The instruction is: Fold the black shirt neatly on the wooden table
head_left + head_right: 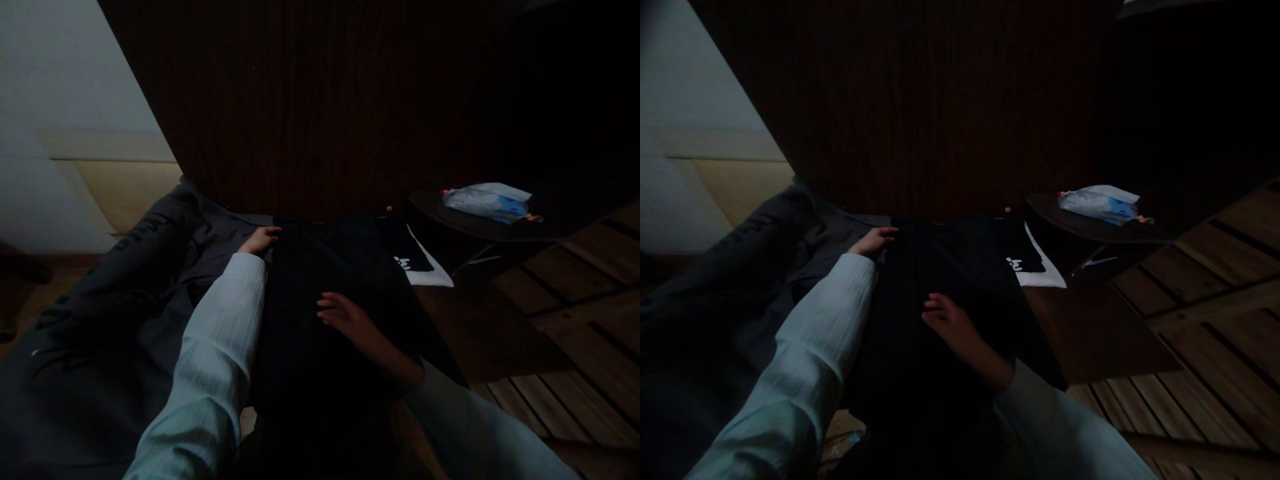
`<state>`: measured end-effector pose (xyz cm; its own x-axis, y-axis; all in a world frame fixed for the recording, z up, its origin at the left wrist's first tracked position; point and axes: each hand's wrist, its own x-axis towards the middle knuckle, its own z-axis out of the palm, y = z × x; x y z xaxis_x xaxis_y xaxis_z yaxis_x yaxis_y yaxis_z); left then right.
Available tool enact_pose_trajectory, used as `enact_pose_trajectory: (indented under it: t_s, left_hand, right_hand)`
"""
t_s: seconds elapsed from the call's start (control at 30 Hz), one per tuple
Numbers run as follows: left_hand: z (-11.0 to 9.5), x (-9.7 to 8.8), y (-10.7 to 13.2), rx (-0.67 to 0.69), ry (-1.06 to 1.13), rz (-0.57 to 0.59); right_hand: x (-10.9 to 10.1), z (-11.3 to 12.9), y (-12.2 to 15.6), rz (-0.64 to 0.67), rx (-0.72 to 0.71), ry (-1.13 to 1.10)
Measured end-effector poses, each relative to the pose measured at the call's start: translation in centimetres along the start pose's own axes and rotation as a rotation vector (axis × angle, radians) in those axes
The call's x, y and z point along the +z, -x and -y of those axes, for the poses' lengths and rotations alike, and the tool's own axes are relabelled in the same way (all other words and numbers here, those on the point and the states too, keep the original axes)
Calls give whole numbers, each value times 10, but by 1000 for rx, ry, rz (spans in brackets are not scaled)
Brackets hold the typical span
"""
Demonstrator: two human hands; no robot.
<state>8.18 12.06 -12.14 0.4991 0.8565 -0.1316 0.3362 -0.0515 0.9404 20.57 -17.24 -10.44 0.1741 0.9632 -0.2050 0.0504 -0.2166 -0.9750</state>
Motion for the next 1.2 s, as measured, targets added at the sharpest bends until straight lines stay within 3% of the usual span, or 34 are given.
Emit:
enact_pose_trajectory:
  t_s: [0.23,0.37,0.6,0.87,1.07,1.2]
  left_hand:
    - [0,1,1,40,-1,-35]
    - [1,1,1,47,-10,-35]
    - [2,2,1,35,-14,-26]
    - [1,1,2,41,1,-17]
    - [4,1,-1,49,-5,-26]
    - [7,1,-4,51,-17,-36]
  right_hand:
    - [28,8,-3,-117,162,-182]
    - [27,10,-2,-48,191,-285]
    - [35,13,16,35,223,-151]
    - [43,7,27,60,211,-116]
    - [58,-12,59,186,27,-139]
    - [65,-24,73,191,74,-247]
